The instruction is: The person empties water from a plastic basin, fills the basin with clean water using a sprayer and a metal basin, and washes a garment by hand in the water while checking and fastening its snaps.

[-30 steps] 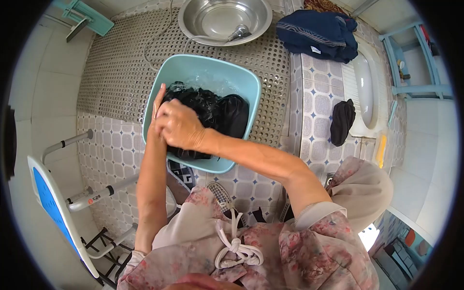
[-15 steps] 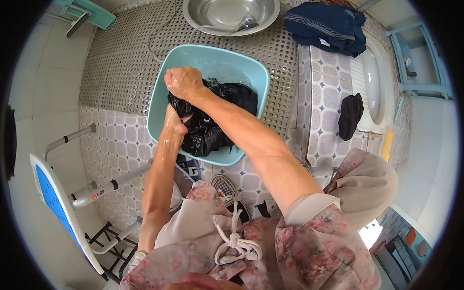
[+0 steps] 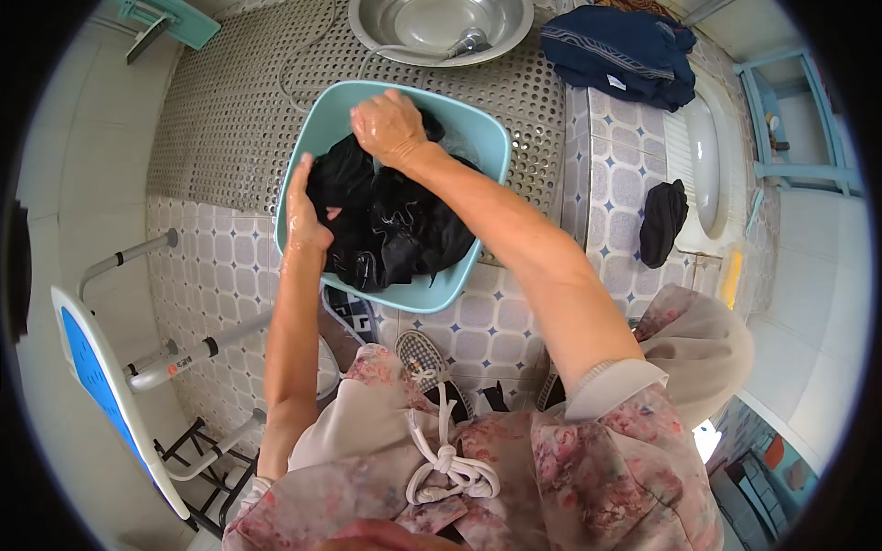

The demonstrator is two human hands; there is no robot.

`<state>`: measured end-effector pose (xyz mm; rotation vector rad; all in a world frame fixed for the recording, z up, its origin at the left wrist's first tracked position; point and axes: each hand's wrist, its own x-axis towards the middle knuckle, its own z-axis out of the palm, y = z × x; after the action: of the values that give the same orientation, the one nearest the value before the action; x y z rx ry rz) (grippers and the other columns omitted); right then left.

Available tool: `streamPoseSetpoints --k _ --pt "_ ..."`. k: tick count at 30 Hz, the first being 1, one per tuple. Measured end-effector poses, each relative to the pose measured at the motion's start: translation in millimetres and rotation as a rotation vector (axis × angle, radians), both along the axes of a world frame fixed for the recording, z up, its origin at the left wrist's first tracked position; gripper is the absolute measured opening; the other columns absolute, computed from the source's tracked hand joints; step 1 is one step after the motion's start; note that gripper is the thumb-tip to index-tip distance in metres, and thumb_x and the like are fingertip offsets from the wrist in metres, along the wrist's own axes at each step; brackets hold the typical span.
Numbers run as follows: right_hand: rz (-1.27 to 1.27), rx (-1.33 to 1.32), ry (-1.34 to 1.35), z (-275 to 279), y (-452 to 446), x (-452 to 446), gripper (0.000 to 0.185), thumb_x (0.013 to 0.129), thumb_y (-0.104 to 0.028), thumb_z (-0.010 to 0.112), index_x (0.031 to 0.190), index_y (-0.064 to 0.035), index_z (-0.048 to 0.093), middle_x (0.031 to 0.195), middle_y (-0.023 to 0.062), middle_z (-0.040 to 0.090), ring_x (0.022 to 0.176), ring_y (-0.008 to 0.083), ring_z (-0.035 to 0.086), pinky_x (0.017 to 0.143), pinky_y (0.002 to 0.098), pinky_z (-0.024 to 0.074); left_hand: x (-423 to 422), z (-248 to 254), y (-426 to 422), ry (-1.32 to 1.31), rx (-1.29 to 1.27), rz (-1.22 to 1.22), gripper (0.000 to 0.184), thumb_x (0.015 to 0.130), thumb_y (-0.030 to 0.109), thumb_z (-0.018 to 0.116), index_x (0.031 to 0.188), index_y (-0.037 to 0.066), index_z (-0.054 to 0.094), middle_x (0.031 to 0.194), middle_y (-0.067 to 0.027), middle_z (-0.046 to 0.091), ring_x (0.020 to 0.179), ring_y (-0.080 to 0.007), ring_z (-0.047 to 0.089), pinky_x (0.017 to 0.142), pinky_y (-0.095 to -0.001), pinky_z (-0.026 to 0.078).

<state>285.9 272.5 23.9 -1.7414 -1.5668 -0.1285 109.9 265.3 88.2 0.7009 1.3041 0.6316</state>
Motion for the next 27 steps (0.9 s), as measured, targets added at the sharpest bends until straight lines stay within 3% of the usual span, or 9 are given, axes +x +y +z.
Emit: streamPoseSetpoints --k 2,3,6,9,15,18,21,23,27 --pt "0.146 -0.196 -0.035 -4 -18 22 0.026 0.087 -0.024 0.067 0.106 -0.0075 0.064 0.118 0.0131 0.062 0.114 0.0333 0.053 0.093 0.0456 0.0427 -10 -17 17 -0.126 0.103 -0.131 0.043 0.087 0.044 0.070 0.116 0.014 0.060 0.103 -0.0006 0.065 0.090 -0.0095 0.061 0.067 -0.0289 0.043" --pt "0.188 -0.217 -0.140 -6 -28 27 0.033 0.087 -0.025 0.067 0.115 -0.0071 0.060 0.124 0.0137 0.058 0.118 0.0345 0.051 0.096 0.0470 0.0409 -5 -13 18 -0.089 0.243 -0.235 0.060 0.081 0.033 0.078 0.130 0.009 0.052 0.108 -0.0069 0.064 0.097 -0.0171 0.062 0.076 -0.0351 0.049" --pt "0.328 -0.489 -0.359 -17 -63 20 0.069 0.089 -0.031 0.063 0.148 -0.0069 0.038 0.151 0.0172 0.036 0.137 0.0382 0.034 0.109 0.0557 0.0272 -4 -75 20 0.584 0.862 -0.505 0.096 0.073 0.016 0.078 0.150 0.006 0.022 0.124 -0.0289 0.056 0.115 -0.0457 0.057 0.101 -0.0437 0.046" --pt "0.321 -0.768 -0.455 -26 -57 17 0.063 0.094 -0.038 0.053 0.149 -0.0111 0.039 0.156 0.0185 0.031 0.143 0.0358 0.027 0.111 0.0556 0.0228 27 -66 16 0.974 0.656 -0.774 0.093 0.078 0.015 0.070 0.154 0.017 0.016 0.122 -0.0373 0.053 0.111 -0.0513 0.058 0.094 -0.0501 0.050" --pt "0.301 -0.739 -0.310 -48 -48 19 0.062 0.093 -0.039 0.055 0.146 -0.0098 0.045 0.158 0.0183 0.030 0.144 0.0411 0.026 0.116 0.0628 0.0146 43 -81 40 0.999 0.759 -0.900 0.089 0.080 0.015 0.068 0.154 0.018 0.018 0.123 -0.0324 0.056 0.107 -0.0489 0.061 0.091 -0.0520 0.051" --pt "0.315 -0.758 -0.197 -18 -53 19 0.061 0.090 -0.034 0.061 0.144 -0.0101 0.046 0.153 0.0179 0.037 0.139 0.0428 0.034 0.115 0.0620 0.0213 23 -86 40 0.871 0.771 -0.714 0.074 0.080 0.021 0.072 0.146 0.010 0.040 0.115 -0.0281 0.063 0.107 -0.0474 0.062 0.091 -0.0517 0.050" --pt "0.318 -0.760 0.027 -3 -48 33 0.064 0.087 -0.029 0.068 0.143 -0.0103 0.046 0.147 0.0166 0.044 0.134 0.0403 0.041 0.112 0.0573 0.0308 -4 -87 38 0.668 0.877 -0.358 0.050 0.082 0.022 0.074 0.125 0.002 0.060 0.098 -0.0205 0.070 0.091 -0.0378 0.069 0.080 -0.0442 0.055" --pt "0.203 -0.733 0.120 -1 -52 41 0.067 0.085 -0.028 0.071 0.143 -0.0097 0.045 0.144 0.0154 0.048 0.132 0.0377 0.044 0.109 0.0541 0.0357 -10 -49 29 0.252 0.482 -0.082 0.021 0.089 0.013 0.071 0.105 0.000 0.067 0.079 -0.0018 0.065 0.057 -0.0090 0.054 0.051 -0.0239 0.044" --pt "0.075 -0.885 -0.042 -1 -62 37 0.078 0.083 -0.039 0.075 0.144 -0.0035 0.041 0.138 0.0138 0.053 0.128 0.0327 0.048 0.103 0.0484 0.0397 -25 -22 26 0.051 0.470 0.165 0.011 0.090 0.012 0.071 0.097 0.004 0.067 0.079 -0.0005 0.063 0.059 -0.0093 0.053 0.051 -0.0238 0.042"
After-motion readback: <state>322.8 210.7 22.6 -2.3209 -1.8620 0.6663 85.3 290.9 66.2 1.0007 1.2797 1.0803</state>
